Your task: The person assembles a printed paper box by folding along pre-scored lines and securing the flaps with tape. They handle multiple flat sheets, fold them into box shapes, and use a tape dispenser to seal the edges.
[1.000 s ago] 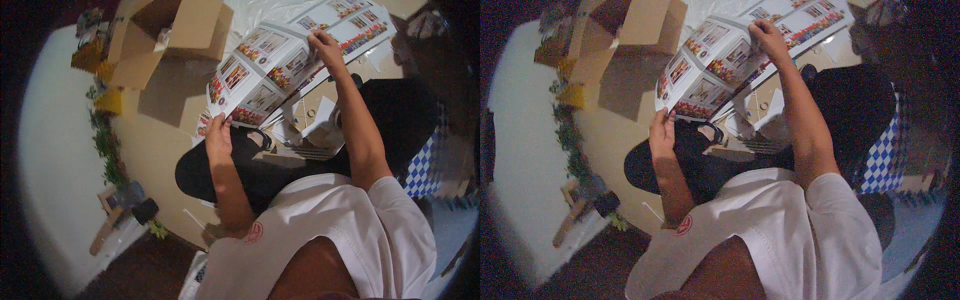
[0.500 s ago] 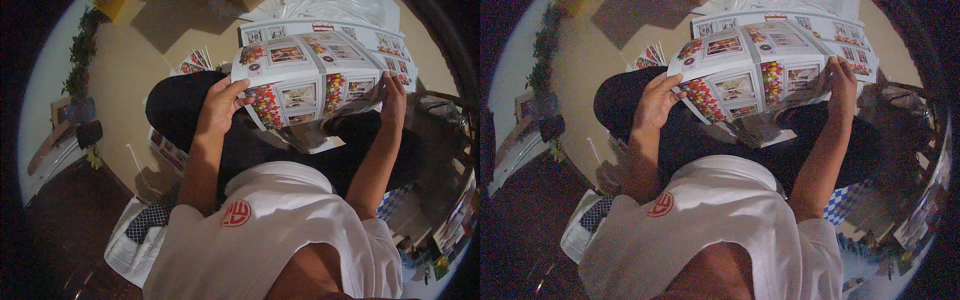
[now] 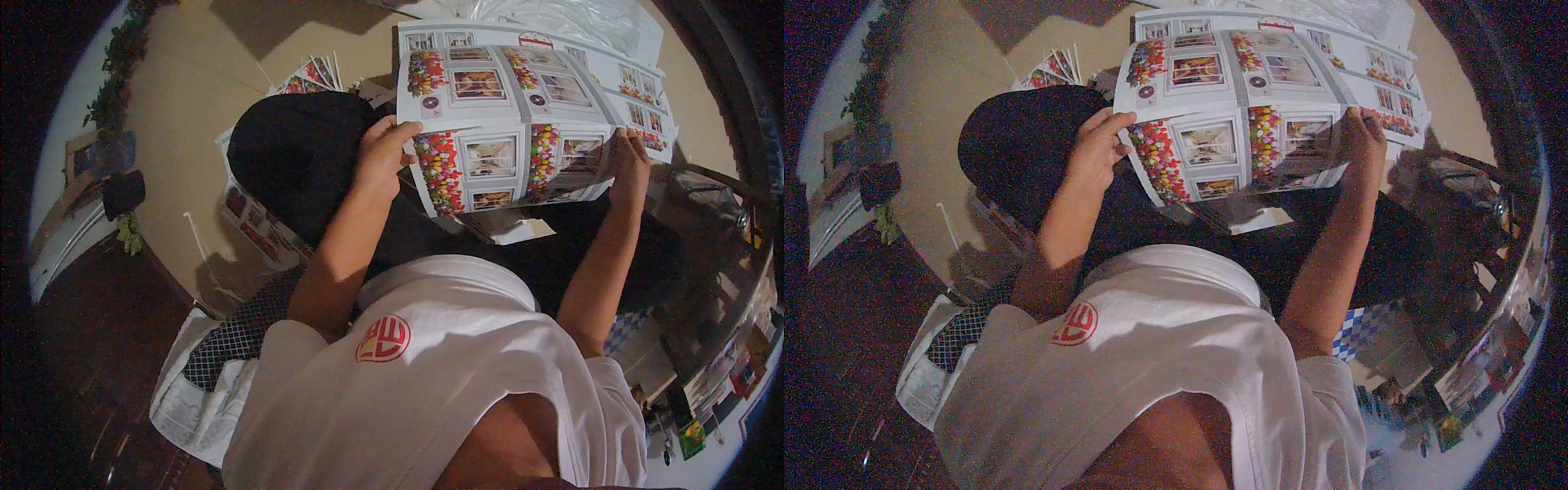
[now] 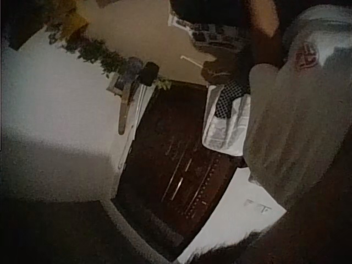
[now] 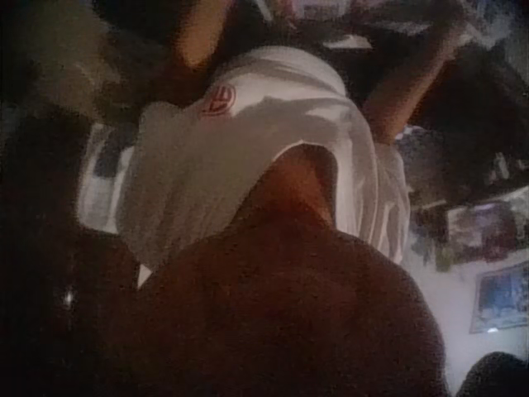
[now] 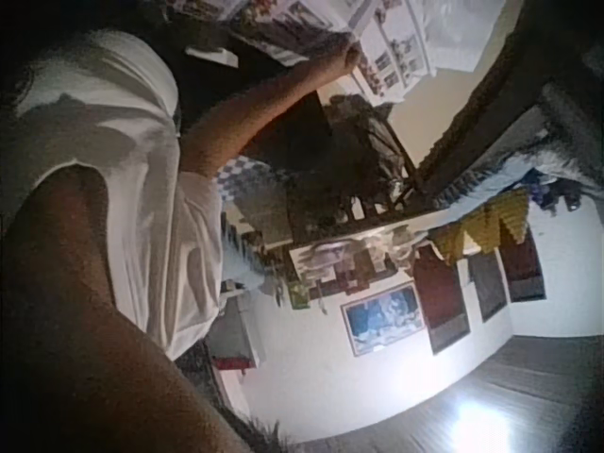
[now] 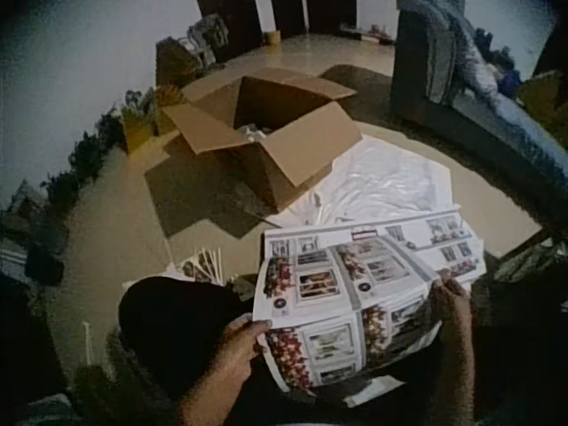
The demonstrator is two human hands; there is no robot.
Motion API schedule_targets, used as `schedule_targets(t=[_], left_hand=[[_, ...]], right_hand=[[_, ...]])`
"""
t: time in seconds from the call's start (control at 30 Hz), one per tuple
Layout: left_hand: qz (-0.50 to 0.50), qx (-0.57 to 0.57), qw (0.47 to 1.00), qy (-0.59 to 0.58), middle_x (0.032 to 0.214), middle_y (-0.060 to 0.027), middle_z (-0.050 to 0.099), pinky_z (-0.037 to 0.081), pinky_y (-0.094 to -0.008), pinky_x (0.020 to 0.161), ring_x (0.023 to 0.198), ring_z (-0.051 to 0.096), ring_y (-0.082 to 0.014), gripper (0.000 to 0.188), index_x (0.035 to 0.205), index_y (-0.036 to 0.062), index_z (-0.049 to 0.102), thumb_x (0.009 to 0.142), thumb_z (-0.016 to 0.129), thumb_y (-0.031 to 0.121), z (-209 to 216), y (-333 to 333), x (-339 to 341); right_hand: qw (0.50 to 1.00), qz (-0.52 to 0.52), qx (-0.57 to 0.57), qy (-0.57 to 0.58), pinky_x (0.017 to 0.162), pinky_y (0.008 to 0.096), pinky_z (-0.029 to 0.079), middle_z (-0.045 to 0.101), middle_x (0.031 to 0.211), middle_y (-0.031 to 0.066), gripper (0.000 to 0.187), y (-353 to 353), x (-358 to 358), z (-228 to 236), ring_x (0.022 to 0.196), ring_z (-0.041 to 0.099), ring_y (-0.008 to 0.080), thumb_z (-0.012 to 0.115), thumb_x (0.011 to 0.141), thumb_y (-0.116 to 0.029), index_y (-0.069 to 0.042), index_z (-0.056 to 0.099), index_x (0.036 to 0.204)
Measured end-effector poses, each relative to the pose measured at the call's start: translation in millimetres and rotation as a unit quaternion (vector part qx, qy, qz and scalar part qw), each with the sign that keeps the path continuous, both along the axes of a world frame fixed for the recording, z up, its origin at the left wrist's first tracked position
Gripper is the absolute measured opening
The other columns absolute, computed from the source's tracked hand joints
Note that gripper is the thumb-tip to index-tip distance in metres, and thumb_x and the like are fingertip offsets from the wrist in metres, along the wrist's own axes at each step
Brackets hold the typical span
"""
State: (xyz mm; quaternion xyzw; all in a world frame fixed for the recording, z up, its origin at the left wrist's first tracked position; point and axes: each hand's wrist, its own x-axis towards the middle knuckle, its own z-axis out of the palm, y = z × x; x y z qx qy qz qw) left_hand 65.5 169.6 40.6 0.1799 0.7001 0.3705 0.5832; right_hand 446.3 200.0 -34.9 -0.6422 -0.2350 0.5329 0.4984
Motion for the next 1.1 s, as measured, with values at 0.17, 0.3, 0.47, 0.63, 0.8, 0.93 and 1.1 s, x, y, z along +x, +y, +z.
schedule_targets(t=[0.17, 0.3, 0.47, 0.63, 0.8, 0.93, 1.1], left_hand=[[0.011, 0.019, 0.996, 0.084, 0.099, -0.0038, 0.058, 0.044, -0.0250, 0.054, 0.082, 0.056, -0.0132, 0.063, 0.131, 0.0134, 0.042, 0.072, 0.067, 0.012, 8.9, 5.0, 7.0], [-0.040, 0.080, 0.991, 0.096, 0.087, -0.0003, 0.056, 0.044, -0.0257, 0.062, 0.080, 0.053, -0.0095, 0.041, 0.120, 0.0098, 0.057, 0.079, 0.064, 0.010, 2.3, 4.3, 2.8], [-0.052, 0.147, 0.981, 0.114, 0.086, 0.0005, 0.057, 0.041, -0.0221, 0.075, 0.080, 0.052, -0.0078, 0.029, 0.112, 0.0025, 0.061, 0.085, 0.066, 0.015, -6.3, -0.4, 5.6], [-0.029, 0.157, 0.986, 0.050, 0.092, -0.0014, 0.060, 0.042, -0.0227, 0.078, 0.084, 0.053, -0.0080, 0.027, 0.107, -0.0004, 0.061, 0.084, 0.068, 0.013, 3.5, -1.4, 6.0], [-0.012, 0.180, 0.984, -0.007, 0.094, -0.0030, 0.062, 0.043, -0.0224, 0.079, 0.086, 0.055, -0.0081, 0.021, 0.104, -0.0006, 0.062, 0.085, 0.066, 0.008, -0.9, -2.8, 2.7], [-0.019, 0.190, 0.982, -0.005, 0.094, -0.0041, 0.063, 0.043, -0.0222, 0.079, 0.085, 0.056, -0.0082, 0.023, 0.105, -0.0009, 0.062, 0.084, 0.066, 0.007, 1.3, -1.5, 3.3], [-0.031, 0.193, 0.981, -0.011, 0.101, -0.0070, 0.063, 0.045, -0.0231, 0.081, 0.089, 0.058, -0.0101, 0.029, 0.111, -0.0019, 0.060, 0.083, 0.067, 0.003, 2.2, -7.4, 0.9]], right_hand=[[0.999, -0.031, 0.006, -0.026, 0.059, 0.0245, 0.041, 0.058, 0.074, -0.0011, 0.016, 5.5, -14.4, 14.1, 0.065, 0.052, 0.0094, 0.064, 0.085, -0.021, -0.006, 0.062, 0.088], [0.999, -0.023, 0.030, -0.037, 0.059, 0.0244, 0.040, 0.056, 0.074, -0.0016, 0.014, 5.3, -22.3, 29.9, 0.065, 0.050, 0.0092, 0.061, 0.088, -0.019, -0.005, 0.061, 0.087], [0.998, -0.034, 0.030, -0.044, 0.058, 0.0262, 0.042, 0.056, 0.073, -0.0005, 0.016, 4.8, -26.5, 33.8, 0.064, 0.051, 0.0102, 0.060, 0.089, -0.021, -0.004, 0.060, 0.090], [0.997, -0.031, 0.045, -0.055, 0.052, 0.0252, 0.041, 0.056, 0.072, 0.0003, 0.019, 5.8, -22.0, 18.8, 0.060, 0.050, 0.0105, 0.060, 0.089, -0.023, -0.003, 0.059, 0.092], [0.998, -0.035, -0.002, -0.058, 0.054, 0.0242, 0.040, 0.055, 0.072, -0.0007, 0.016, 4.9, -32.2, 39.2, 0.061, 0.049, 0.0085, 0.058, 0.090, -0.020, -0.004, 0.059, 0.090], [0.997, -0.020, 0.003, -0.073, 0.065, 0.0251, 0.043, 0.060, 0.080, 0.0004, 0.017, 5.4, -27.1, 33.1, 0.070, 0.053, 0.0100, 0.055, 0.092, -0.021, -0.005, 0.061, 0.093], [0.996, -0.025, 0.003, -0.086, 0.066, 0.0244, 0.042, 0.060, 0.081, 0.0005, 0.018, 6.9, -36.3, 44.7, 0.072, 0.053, 0.0102, 0.055, 0.092, -0.021, -0.004, 0.061, 0.093]])
